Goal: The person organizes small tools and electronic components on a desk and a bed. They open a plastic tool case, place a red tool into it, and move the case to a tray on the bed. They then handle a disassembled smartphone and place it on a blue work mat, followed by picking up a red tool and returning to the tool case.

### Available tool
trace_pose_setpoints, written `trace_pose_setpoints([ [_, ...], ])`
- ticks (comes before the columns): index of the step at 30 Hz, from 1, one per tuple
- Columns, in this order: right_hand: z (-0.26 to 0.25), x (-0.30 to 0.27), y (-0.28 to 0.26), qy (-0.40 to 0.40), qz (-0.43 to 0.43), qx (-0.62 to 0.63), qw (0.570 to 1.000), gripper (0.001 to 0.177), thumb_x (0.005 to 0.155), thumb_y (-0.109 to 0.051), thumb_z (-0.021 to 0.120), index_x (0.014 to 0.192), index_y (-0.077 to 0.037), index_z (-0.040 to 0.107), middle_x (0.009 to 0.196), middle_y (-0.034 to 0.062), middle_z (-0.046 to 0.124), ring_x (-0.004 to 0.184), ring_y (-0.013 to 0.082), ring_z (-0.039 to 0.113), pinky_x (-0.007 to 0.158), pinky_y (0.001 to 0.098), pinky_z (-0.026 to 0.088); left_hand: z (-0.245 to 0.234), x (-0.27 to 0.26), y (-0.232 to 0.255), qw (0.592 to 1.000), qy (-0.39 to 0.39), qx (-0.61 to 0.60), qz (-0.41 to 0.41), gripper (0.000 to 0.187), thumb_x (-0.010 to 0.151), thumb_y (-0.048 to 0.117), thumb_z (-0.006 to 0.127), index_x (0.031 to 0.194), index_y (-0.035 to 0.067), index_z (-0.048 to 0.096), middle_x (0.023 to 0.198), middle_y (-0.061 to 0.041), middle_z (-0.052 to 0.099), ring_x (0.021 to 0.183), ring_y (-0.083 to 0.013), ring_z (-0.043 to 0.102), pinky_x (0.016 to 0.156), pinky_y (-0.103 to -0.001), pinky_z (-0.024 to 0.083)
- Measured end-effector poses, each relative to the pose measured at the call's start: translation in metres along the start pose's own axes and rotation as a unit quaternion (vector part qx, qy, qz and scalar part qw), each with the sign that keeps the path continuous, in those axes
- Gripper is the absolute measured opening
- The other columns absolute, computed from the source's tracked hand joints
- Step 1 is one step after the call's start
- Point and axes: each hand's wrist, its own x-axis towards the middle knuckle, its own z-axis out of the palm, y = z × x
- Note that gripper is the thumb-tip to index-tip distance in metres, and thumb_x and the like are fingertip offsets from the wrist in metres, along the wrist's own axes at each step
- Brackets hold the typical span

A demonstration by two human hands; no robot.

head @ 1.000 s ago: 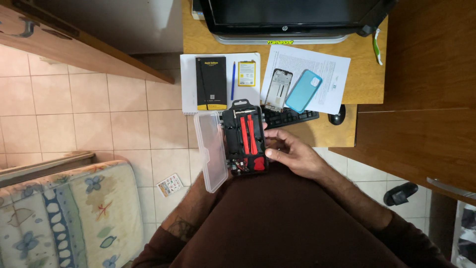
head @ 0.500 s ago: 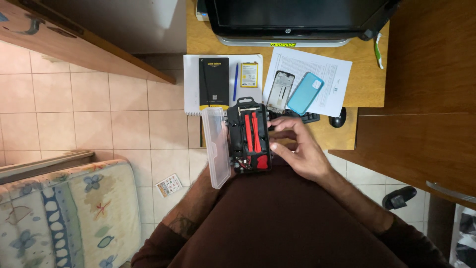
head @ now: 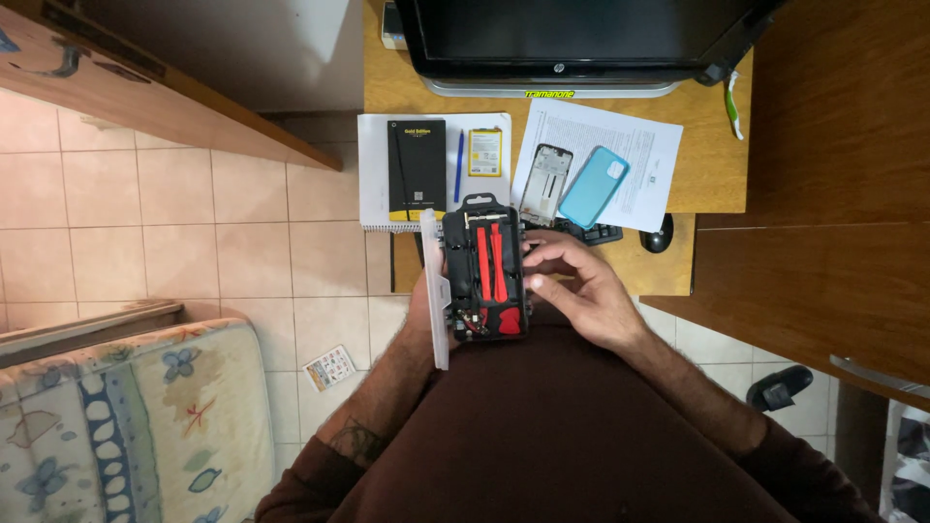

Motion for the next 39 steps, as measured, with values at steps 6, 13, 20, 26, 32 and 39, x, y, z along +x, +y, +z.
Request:
trace_pose_setpoints([
  [6,-0.003,0.003,-0.002,-0.001,0.009,-0.007,1.000,0.021,0.095,-0.006,0.069,0.114,0.000,0.065,0.137,0.0194,0.058,0.104,0.0265,0.070,0.076,0.0388,0.066,-0.050,0.019,-0.009,0.997,0.030,0.043,0.049,0.056,0.100,0.063,0.054,0.122,0.015,0.073,0.120,-0.014,0.075,0.114,-0.0306,0.071,0.103,-0.046,0.055],
  [13,-0.007,0.001,0.016,0.006,0.023,0.019,1.000,0.018,0.098,-0.006,0.064,0.115,0.001,0.063,0.132,0.0192,0.060,0.101,0.0269,0.072,0.077,0.0414,0.065,-0.050,0.016,-0.002,0.991,0.067,0.105,0.042,0.076,0.095,0.074,0.048,0.133,0.011,0.067,0.126,-0.021,0.071,0.117,-0.0391,0.068,0.098,-0.055,0.057],
  [20,-0.014,0.011,0.028,-0.031,0.077,-0.007,0.997,0.056,0.092,-0.018,0.075,0.138,-0.001,0.048,0.134,0.0256,0.054,0.113,0.0385,0.065,0.087,0.0526,0.060,-0.050,0.024,0.002,0.985,0.087,0.144,0.037,0.080,0.092,0.077,0.048,0.134,0.011,0.066,0.126,-0.021,0.070,0.115,-0.0389,0.069,0.096,-0.057,0.058],
  [26,-0.013,0.015,0.036,-0.031,0.135,0.041,0.989,0.055,0.092,-0.022,0.076,0.140,-0.008,0.051,0.126,0.0141,0.060,0.111,0.0252,0.061,0.090,0.0423,0.058,-0.052,0.024,0.003,0.984,0.074,0.156,0.040,0.078,0.092,0.076,0.047,0.131,0.011,0.068,0.123,-0.022,0.072,0.111,-0.0367,0.071,0.094,-0.056,0.058],
  [32,-0.002,0.017,0.035,-0.001,0.131,0.103,0.986,0.053,0.090,-0.020,0.079,0.136,-0.011,0.056,0.118,0.0079,0.061,0.105,0.0182,0.061,0.087,0.0338,0.056,-0.047,0.024,0.003,0.982,0.078,0.164,0.046,0.079,0.092,0.076,0.047,0.129,0.009,0.068,0.121,-0.021,0.073,0.110,-0.0359,0.072,0.092,-0.054,0.060],
  [39,-0.006,0.022,0.051,0.042,0.129,0.129,0.982,0.044,0.096,-0.016,0.066,0.137,-0.003,0.055,0.115,0.0117,0.062,0.104,0.0220,0.061,0.085,0.0361,0.057,-0.075,0.044,-0.003,0.964,0.094,0.242,0.061,0.088,0.093,0.078,0.036,0.135,0.006,0.063,0.125,-0.020,0.071,0.112,-0.0340,0.071,0.092,-0.051,0.061],
])
